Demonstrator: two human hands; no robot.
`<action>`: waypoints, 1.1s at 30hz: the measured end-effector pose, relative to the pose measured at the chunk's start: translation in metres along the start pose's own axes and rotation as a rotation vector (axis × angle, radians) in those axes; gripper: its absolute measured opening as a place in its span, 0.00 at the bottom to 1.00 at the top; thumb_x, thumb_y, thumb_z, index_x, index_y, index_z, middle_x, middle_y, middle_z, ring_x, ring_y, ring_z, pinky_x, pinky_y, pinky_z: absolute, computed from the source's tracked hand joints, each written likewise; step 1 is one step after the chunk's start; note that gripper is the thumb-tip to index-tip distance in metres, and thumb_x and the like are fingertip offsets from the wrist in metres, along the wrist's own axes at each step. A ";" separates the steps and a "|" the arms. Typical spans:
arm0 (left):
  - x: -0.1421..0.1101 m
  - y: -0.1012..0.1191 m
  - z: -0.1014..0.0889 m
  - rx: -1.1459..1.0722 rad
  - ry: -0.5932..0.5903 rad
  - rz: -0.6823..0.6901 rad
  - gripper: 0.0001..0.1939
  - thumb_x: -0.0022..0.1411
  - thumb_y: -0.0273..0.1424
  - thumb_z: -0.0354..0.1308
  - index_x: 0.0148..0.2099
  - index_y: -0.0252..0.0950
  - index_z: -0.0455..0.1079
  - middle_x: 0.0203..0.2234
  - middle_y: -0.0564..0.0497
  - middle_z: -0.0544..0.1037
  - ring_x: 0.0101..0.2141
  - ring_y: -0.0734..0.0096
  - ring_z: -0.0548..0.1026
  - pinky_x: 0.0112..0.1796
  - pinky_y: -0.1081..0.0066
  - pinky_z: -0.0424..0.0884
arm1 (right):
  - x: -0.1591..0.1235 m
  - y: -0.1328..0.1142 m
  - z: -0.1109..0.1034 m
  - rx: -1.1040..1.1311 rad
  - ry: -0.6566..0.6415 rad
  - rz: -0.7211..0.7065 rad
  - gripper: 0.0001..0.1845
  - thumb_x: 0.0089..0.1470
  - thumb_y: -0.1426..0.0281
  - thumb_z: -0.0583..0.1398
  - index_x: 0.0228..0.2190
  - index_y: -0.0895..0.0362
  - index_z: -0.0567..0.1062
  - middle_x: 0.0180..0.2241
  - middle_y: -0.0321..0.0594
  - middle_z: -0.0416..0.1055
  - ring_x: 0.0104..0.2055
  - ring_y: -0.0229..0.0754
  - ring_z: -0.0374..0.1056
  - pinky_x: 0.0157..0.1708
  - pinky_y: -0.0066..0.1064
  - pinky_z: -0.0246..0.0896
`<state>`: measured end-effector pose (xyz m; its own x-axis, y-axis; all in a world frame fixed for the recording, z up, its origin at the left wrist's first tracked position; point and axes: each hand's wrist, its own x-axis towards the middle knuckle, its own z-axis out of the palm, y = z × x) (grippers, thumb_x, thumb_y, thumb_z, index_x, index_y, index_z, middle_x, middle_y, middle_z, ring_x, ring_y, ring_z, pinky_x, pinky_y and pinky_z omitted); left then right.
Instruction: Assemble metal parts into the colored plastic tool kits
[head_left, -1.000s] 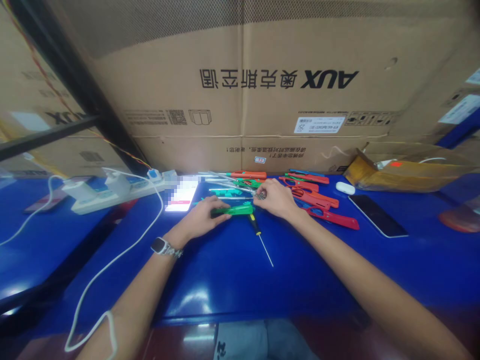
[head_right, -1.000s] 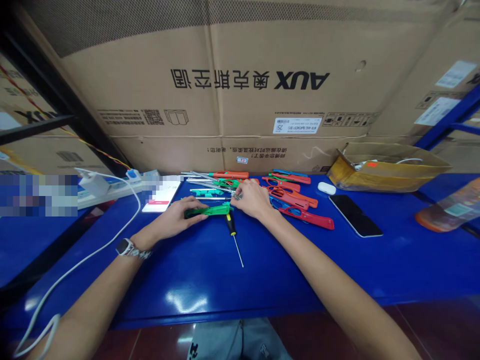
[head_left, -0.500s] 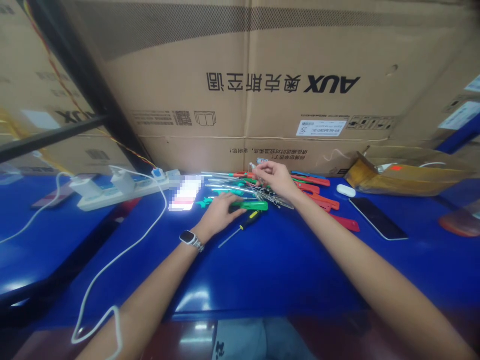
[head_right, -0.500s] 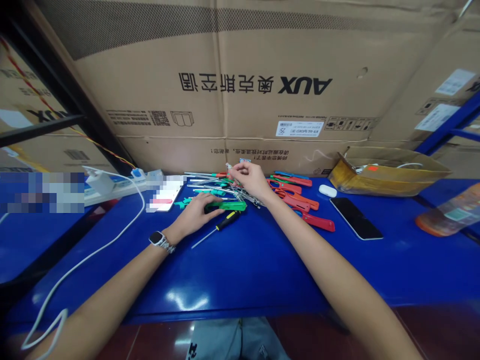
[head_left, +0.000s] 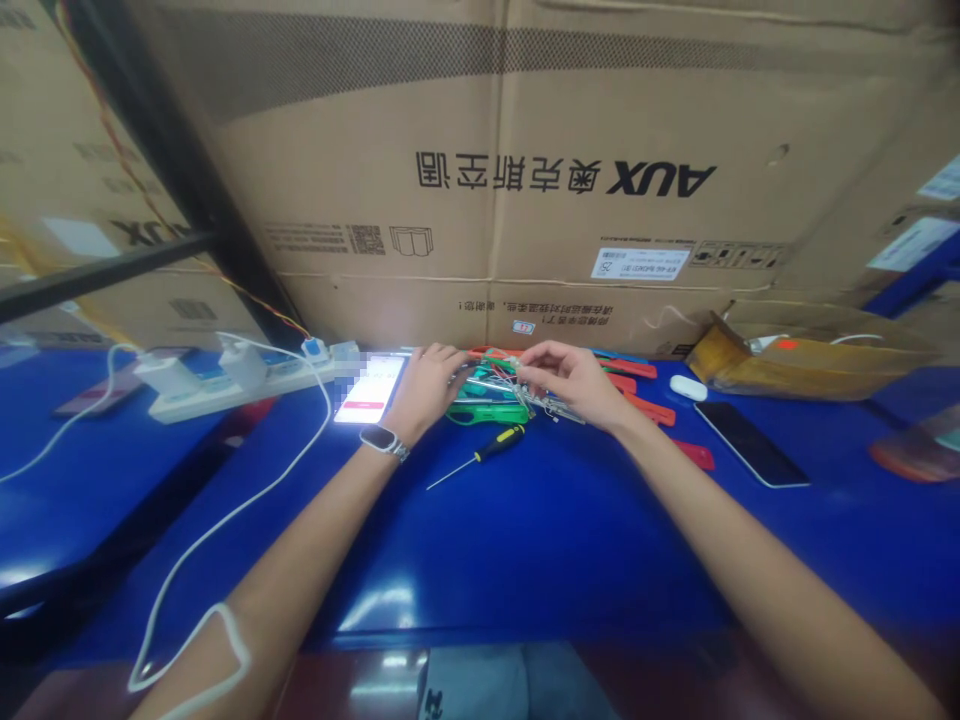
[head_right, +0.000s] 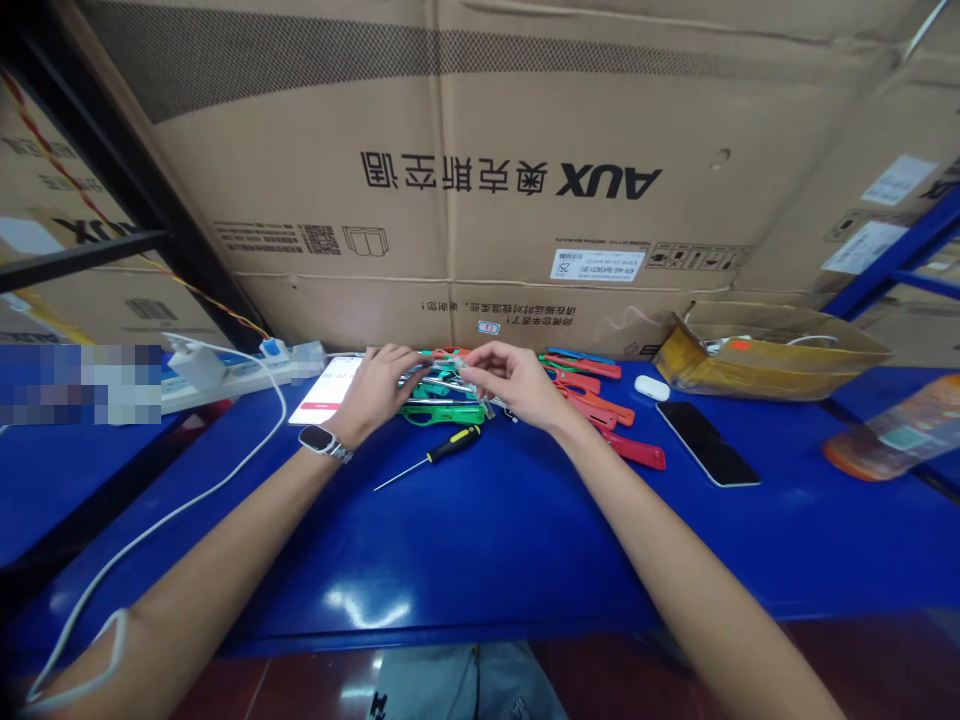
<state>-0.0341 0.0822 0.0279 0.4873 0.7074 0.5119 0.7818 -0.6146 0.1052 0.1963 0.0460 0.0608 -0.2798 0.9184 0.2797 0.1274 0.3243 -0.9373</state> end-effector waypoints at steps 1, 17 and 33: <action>0.001 -0.002 -0.002 -0.004 0.017 0.010 0.13 0.72 0.32 0.48 0.50 0.38 0.72 0.40 0.46 0.77 0.43 0.57 0.72 0.45 0.58 0.66 | -0.003 0.002 -0.002 -0.003 0.006 -0.003 0.12 0.49 0.62 0.67 0.32 0.56 0.74 0.26 0.33 0.72 0.25 0.33 0.65 0.28 0.29 0.63; 0.051 0.016 -0.064 -0.034 -0.014 0.134 0.11 0.67 0.29 0.55 0.48 0.39 0.75 0.37 0.49 0.76 0.33 0.68 0.74 0.39 0.67 0.69 | -0.014 0.050 0.007 -0.171 0.073 -0.012 0.09 0.54 0.63 0.58 0.34 0.55 0.65 0.28 0.30 0.61 0.27 0.34 0.58 0.29 0.28 0.55; 0.059 0.010 -0.036 -0.043 -0.011 -0.039 0.12 0.65 0.29 0.53 0.47 0.35 0.75 0.32 0.46 0.78 0.34 0.62 0.74 0.37 0.65 0.68 | 0.020 0.056 0.004 -0.395 0.319 0.001 0.12 0.51 0.61 0.62 0.31 0.58 0.76 0.24 0.33 0.69 0.26 0.37 0.61 0.28 0.28 0.52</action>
<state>-0.0113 0.1048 0.0899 0.4612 0.7351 0.4970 0.7831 -0.6006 0.1617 0.1938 0.0813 0.0133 0.0171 0.9224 0.3858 0.4952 0.3274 -0.8047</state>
